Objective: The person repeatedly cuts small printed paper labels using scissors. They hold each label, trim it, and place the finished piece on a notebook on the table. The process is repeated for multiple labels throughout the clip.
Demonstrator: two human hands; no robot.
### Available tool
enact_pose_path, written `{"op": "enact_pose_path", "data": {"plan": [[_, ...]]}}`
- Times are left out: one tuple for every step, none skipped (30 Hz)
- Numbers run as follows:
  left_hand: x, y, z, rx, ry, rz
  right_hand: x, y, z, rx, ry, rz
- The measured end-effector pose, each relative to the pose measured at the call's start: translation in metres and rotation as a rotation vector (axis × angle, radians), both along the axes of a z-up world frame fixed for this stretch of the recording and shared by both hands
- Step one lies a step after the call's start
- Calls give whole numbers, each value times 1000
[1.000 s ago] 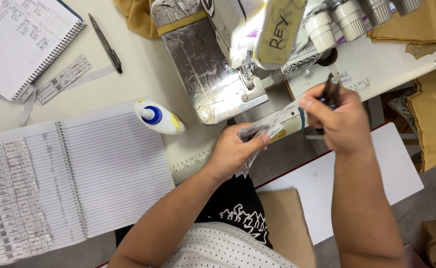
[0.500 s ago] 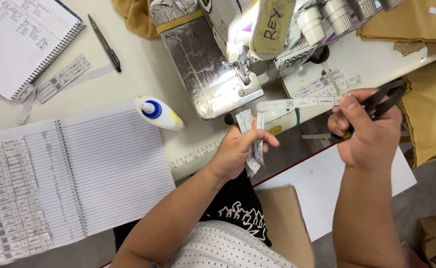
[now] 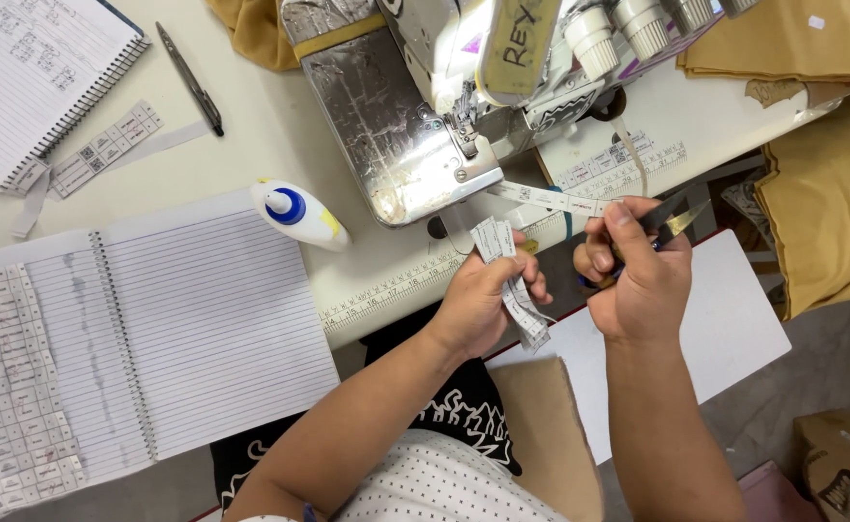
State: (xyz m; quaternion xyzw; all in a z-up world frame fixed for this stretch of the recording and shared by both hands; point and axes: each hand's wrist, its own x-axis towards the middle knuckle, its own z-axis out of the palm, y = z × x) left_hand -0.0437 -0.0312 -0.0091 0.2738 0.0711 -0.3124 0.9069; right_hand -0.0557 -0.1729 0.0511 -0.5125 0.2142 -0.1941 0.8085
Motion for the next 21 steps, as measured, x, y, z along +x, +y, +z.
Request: {"op": "enact_pose_path", "data": {"plan": [[0, 1, 0, 0, -1, 4, 0, 0, 0, 0, -1, 4], [0, 2, 1, -29, 7, 8, 1, 1, 0, -5, -9, 17], [0, 3, 1, -56, 18, 9, 0, 2, 0, -8, -15, 29], [0, 2, 2, -56, 20, 12, -4, 3, -1, -8, -13, 31], [1, 1, 4, -80, 52, 27, -7, 4, -2, -7, 0, 26], [2, -1, 5, -105, 84, 43, -9, 5, -3, -6, 13, 21], [4, 0, 7, -106, 84, 44, -15, 5, -9, -7, 13, 22], [6, 0, 8, -120, 100, 51, -20, 4, -14, 11, 31, 13], [8, 0, 9, -135, 117, 58, -26, 4, -20, 28, 51, 4], [9, -1, 7, -138, 118, 59, -32, 5, -26, 25, 52, 5], [10, -2, 5, -115, 118, 71, -38, 5, -32, 45, 65, -11], [11, -3, 4, -93, 118, 82, -44, 6, -39, 65, 79, -27], [11, -4, 3, -94, 118, 83, -51, 7, -44, 63, 79, -26], [11, -4, 2, -27, 106, 101, -57, 8, -50, 69, 101, -25], [11, -5, 1, 41, 93, 118, -64, 9, -56, 77, 122, -26], [14, -4, 7, 40, 92, 118, -70, 12, -60, 76, 121, -25], [17, -2, 13, 90, 52, 158, -76, 15, -64, 86, 141, -32], [20, -1, 19, 140, 12, 197, -83, 18, -68, 96, 160, -40], [20, -1, 19, 139, 14, 195, -87, 21, -70, 96, 162, -42], [20, -1, 19, 174, -18, 213, -91, 25, -73, 97, 181, -36], [21, 0, 19, 210, -52, 232, -94, 28, -75, 99, 198, -28]]}}
